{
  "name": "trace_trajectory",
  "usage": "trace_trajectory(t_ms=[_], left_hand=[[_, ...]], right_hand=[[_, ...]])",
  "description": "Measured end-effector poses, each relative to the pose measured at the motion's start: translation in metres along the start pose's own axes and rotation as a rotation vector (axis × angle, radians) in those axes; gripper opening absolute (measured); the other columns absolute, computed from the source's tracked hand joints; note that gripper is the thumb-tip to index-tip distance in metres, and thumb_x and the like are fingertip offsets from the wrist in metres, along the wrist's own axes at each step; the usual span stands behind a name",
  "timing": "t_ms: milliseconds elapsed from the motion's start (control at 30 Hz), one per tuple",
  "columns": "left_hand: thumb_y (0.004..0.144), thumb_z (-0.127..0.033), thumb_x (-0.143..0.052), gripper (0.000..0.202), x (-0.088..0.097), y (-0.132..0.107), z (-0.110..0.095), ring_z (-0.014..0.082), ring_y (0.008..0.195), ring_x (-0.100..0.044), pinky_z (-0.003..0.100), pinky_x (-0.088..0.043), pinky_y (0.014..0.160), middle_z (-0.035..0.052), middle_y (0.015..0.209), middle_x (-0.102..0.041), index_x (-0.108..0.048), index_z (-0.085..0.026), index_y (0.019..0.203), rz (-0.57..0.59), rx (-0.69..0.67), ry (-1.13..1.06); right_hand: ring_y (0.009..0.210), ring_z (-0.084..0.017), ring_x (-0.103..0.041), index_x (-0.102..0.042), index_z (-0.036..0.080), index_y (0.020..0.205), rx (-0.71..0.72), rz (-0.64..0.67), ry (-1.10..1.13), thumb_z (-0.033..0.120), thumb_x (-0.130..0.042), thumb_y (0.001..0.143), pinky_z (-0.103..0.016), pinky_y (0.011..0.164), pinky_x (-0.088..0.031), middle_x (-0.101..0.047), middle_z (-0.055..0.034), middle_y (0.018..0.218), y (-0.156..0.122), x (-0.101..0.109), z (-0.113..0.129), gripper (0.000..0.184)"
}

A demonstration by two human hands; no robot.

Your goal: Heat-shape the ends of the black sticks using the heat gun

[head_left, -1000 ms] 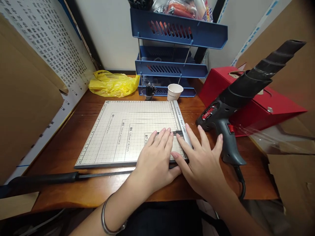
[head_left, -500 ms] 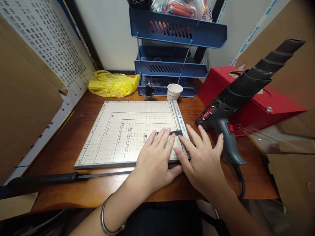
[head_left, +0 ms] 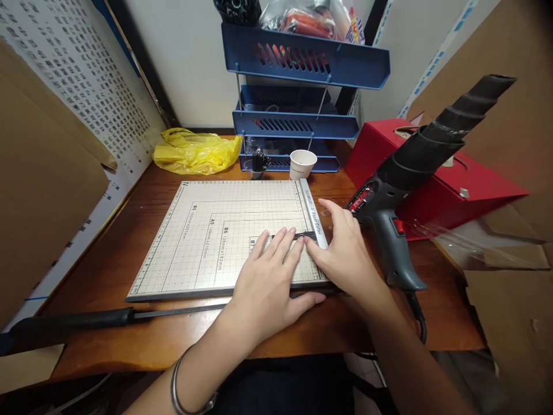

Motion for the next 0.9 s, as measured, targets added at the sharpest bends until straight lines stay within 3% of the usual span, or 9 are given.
trace_trajectory(t_ms=[433, 900], left_hand=[[0.094, -0.076, -0.051, 0.093, -0.0010, -0.0002, 0.0000, 0.0323, 0.157, -0.032, 0.057, -0.019, 0.130, 0.0183, 0.166, -0.037, -0.042, -0.008, 0.158, 0.008, 0.000, 0.015], [0.095, -0.077, -0.049, 0.093, -0.0002, 0.0008, -0.0004, 0.0313, 0.158, -0.030, 0.057, -0.018, 0.130, 0.0180, 0.167, -0.037, -0.042, -0.008, 0.158, 0.033, 0.004, 0.017]], right_hand=[[0.118, -0.029, -0.058, -0.050, 0.019, 0.143, 0.058, -0.108, 0.118, 0.020, -0.061, 0.083, -0.048, 0.104, -0.050, -0.062, -0.0118, 0.137, -0.0020, -0.0108, -0.0096, 0.062], [0.107, -0.030, -0.060, -0.056, 0.016, 0.136, 0.162, -0.193, 0.036, 0.011, -0.060, 0.080, -0.046, 0.094, -0.051, -0.068, -0.0104, 0.123, -0.0045, -0.0053, -0.0059, 0.056]])
Point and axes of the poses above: each hand's wrist, its own y-axis towards the middle knuckle, its own x-axis out of the back of the hand, z = x × y, the point moved 3 cm from there along y, towards the middle knuckle
